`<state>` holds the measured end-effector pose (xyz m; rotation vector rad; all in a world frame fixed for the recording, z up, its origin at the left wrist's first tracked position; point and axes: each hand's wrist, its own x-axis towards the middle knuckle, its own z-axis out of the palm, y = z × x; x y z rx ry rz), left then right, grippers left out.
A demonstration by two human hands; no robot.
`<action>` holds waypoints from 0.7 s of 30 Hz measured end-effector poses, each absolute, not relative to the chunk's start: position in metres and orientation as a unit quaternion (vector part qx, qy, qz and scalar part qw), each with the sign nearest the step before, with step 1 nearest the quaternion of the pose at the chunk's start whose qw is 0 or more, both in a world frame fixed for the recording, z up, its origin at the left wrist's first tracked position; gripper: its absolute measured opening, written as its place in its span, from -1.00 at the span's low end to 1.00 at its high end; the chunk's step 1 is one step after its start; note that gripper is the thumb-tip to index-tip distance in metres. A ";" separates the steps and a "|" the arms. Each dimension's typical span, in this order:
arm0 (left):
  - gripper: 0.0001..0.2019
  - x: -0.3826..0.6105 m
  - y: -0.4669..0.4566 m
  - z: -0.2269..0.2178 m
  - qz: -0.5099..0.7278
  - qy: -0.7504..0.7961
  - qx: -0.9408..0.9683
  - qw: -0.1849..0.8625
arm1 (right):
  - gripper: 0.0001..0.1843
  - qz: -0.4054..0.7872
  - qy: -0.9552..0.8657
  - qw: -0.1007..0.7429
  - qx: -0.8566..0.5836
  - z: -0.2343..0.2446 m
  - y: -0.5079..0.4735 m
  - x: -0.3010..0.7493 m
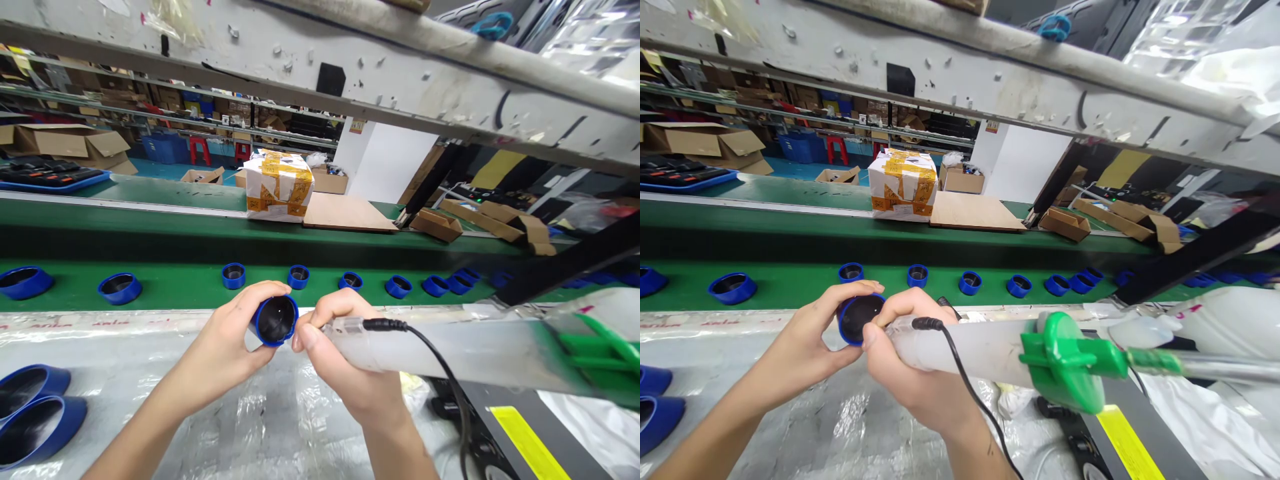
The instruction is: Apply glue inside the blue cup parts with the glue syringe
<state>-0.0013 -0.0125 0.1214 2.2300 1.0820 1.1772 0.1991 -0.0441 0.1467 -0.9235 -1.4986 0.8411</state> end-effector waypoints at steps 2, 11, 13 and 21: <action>-0.44 -0.001 -0.013 0.121 0.417 0.384 0.799 0.200 | -0.83 0.360 -0.636 0.562 -0.387 0.147 -0.044 0.197; -0.48 0.003 -0.014 0.122 0.412 0.383 0.790 0.245 | -0.86 0.405 -0.616 0.582 -0.343 0.148 -0.043 0.192; -0.48 0.005 -0.015 0.123 0.403 0.387 0.788 0.260 | -0.85 0.423 -0.606 0.589 -0.328 0.148 -0.043 0.191; -0.51 0.013 -0.019 0.131 0.380 0.383 0.776 0.326 | -0.79 0.442 -0.580 0.622 -0.285 0.148 -0.042 0.188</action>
